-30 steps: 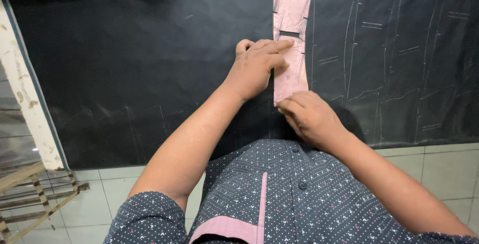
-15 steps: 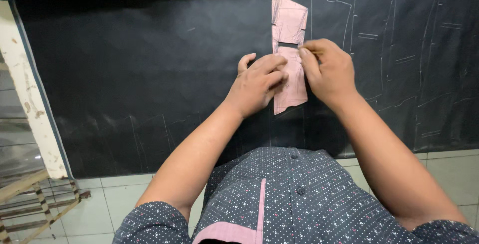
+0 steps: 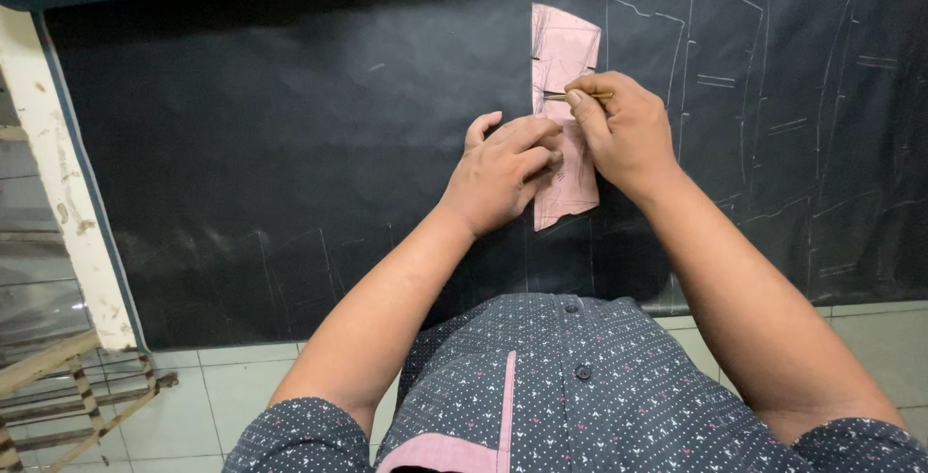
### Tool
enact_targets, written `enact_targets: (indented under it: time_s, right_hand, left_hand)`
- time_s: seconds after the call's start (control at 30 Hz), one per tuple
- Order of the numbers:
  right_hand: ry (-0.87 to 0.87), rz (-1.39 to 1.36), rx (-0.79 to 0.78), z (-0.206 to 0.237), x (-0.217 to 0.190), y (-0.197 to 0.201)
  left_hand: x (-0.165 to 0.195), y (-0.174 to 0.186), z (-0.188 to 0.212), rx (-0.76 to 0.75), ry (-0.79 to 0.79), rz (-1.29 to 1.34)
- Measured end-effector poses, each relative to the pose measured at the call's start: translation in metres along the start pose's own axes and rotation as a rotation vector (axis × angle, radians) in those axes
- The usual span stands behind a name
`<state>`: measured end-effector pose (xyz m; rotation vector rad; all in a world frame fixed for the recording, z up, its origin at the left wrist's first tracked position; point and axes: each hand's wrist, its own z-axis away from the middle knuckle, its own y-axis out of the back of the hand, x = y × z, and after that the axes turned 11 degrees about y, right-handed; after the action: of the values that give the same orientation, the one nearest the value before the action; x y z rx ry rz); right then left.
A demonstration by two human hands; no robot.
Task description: The person holds a pink paper pattern piece on a large sheet of black paper and traces around its edges with a small marking tool. They reposition and press the pattern flat, tracing different sections and edges throughout the clip.
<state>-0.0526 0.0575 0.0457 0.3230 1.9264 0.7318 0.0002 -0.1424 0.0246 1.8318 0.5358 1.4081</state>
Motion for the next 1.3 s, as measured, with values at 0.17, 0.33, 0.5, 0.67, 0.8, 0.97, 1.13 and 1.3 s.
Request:
enact_targets:
  time_s: [0.17, 0.33, 0.5, 0.67, 0.8, 0.97, 1.13, 1.3]
  right_hand:
    - [0.051, 0.275, -0.071, 0.002, -0.006, 0.016]
    - [0.091, 0.304, -0.090, 0.000, -0.013, 0.026]
    - [0.135, 0.108, -0.035, -0.004, -0.014, 0.010]
    - [0.151, 0.162, -0.006, 0.001, -0.014, 0.007]
    - [0.132, 0.420, 0.018, 0.011, -0.013, 0.016]
    - [-0.148, -0.043, 0.143, 0.023, -0.006, 0.025]
    - [-0.778, -0.408, -0.013, 0.052, -0.001, 0.028]
    - [-0.908, -0.679, 0.047, 0.076, -0.005, 0.017]
  left_hand:
    - [0.001, 0.000, 0.000, 0.003, 0.007, 0.024]
    - [0.005, 0.002, 0.000, -0.011, 0.023, 0.035]
    - [0.006, 0.003, -0.001, 0.008, 0.013, 0.028]
    - [0.006, 0.001, -0.001, 0.010, 0.019, 0.025]
    - [0.006, 0.002, -0.002, 0.012, 0.023, 0.048]
    - [0.011, 0.001, -0.001, 0.052, 0.011, 0.052]
    - [0.037, -0.019, 0.022, 0.178, 0.354, 0.331]
    - [0.043, -0.030, 0.025, 0.216, 0.692, 0.723]
